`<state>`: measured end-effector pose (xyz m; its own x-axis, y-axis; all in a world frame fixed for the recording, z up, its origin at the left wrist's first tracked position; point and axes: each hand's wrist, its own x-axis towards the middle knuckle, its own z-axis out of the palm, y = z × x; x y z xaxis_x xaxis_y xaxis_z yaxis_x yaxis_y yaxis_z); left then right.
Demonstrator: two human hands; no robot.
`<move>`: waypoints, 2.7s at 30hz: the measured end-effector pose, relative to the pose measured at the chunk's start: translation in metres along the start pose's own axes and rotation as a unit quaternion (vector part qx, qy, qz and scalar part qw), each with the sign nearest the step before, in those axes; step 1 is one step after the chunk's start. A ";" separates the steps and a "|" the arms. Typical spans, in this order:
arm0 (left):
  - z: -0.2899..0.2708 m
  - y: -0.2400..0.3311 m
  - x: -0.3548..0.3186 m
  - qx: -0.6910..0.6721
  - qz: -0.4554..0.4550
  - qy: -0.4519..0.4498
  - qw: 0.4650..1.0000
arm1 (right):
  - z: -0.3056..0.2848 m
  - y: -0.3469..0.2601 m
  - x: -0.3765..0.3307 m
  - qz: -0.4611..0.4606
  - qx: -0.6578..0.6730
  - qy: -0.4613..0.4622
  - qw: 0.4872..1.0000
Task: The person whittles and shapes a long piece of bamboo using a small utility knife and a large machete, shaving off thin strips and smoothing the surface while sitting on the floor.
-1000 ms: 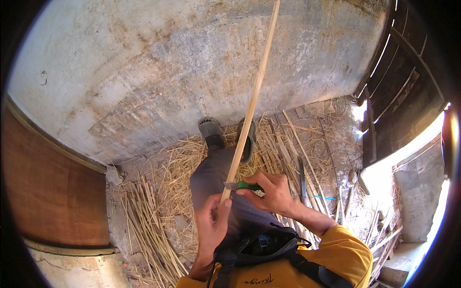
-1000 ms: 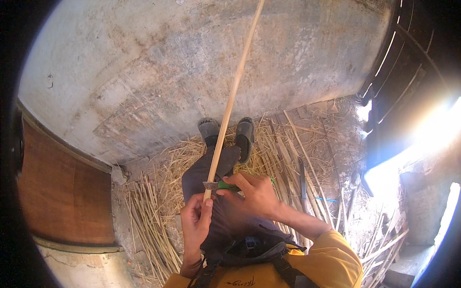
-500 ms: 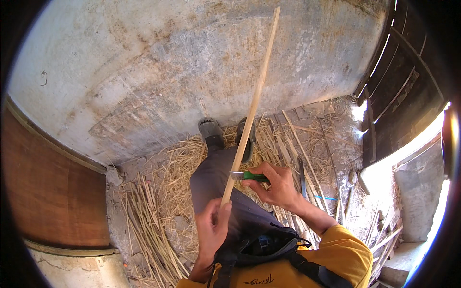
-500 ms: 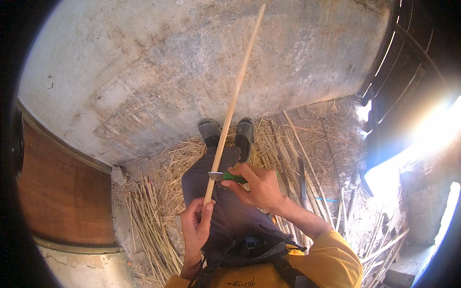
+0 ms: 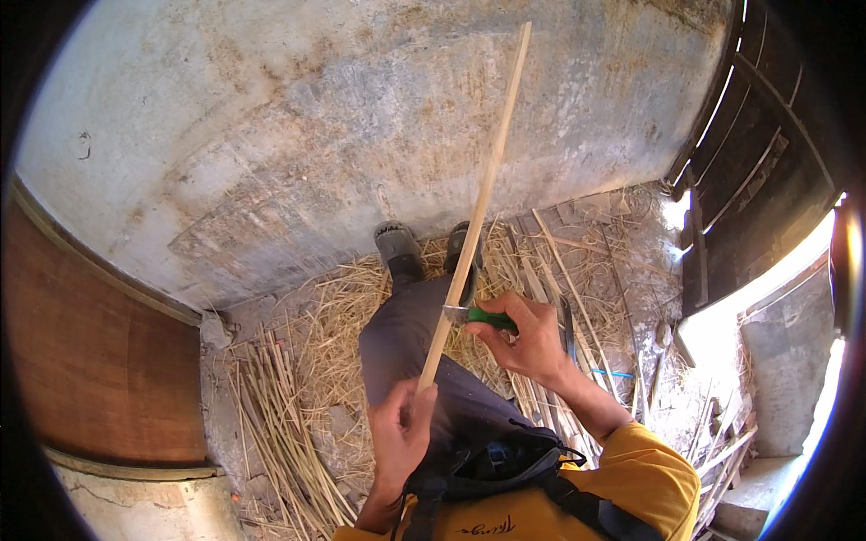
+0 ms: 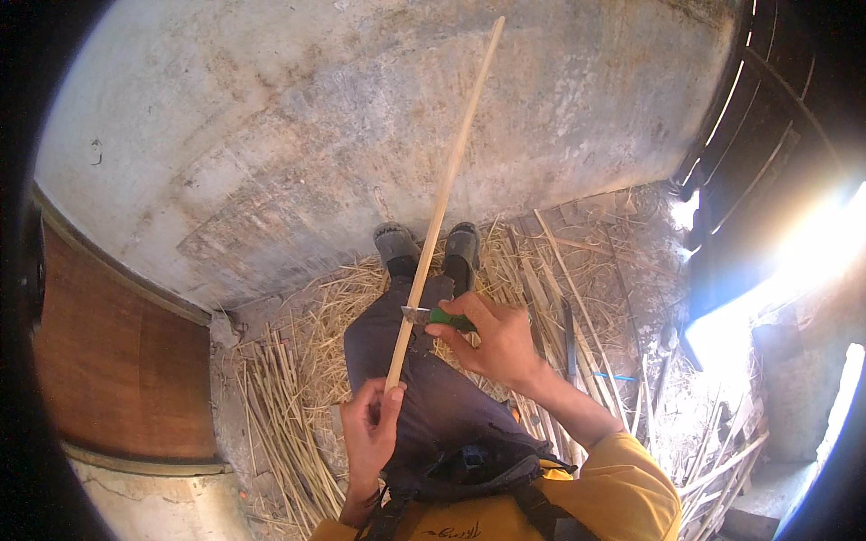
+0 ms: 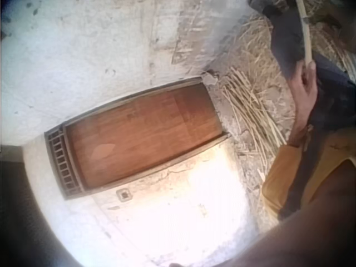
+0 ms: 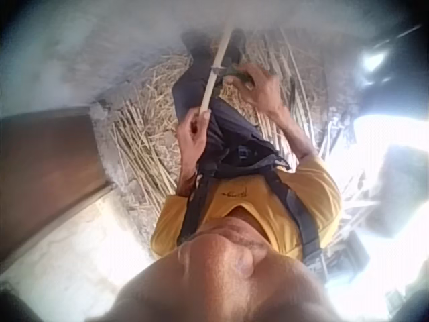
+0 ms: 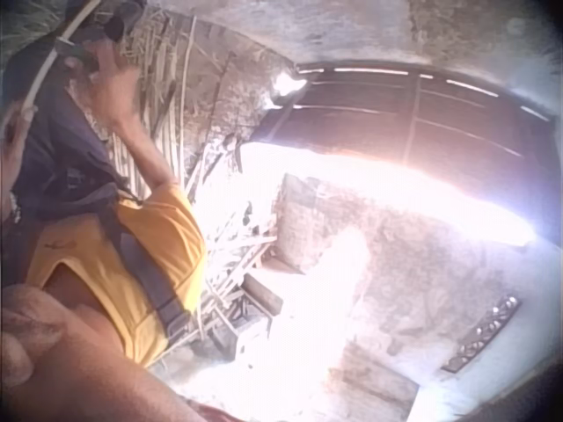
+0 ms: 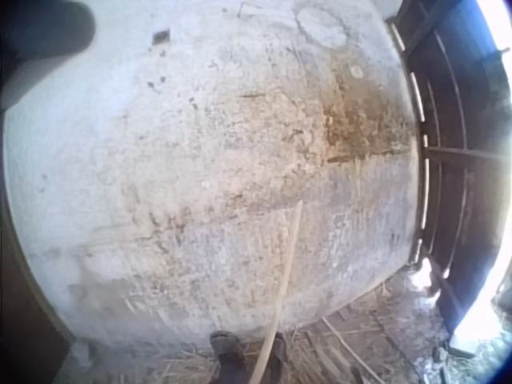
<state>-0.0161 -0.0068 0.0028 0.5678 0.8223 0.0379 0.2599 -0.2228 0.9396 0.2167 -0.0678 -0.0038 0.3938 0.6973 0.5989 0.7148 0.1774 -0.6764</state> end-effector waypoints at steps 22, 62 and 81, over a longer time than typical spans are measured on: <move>-0.007 -0.004 -0.008 0.028 0.000 0.023 0.999 | 0.003 0.009 0.010 0.019 0.007 -0.010 1.000; -0.039 -0.045 -0.048 -0.066 -0.144 -0.078 0.984 | -0.033 0.134 0.076 0.268 0.349 0.175 0.881; -0.054 -0.041 -0.019 -0.222 -0.247 -0.243 0.911 | -0.011 0.035 0.048 0.268 0.523 0.067 0.806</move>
<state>-0.0796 0.0147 -0.0183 0.7742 0.4108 -0.4815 0.2983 0.4342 0.8500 0.2675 -0.0355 0.0062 0.5934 0.7993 0.0946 -0.4298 0.4140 -0.8024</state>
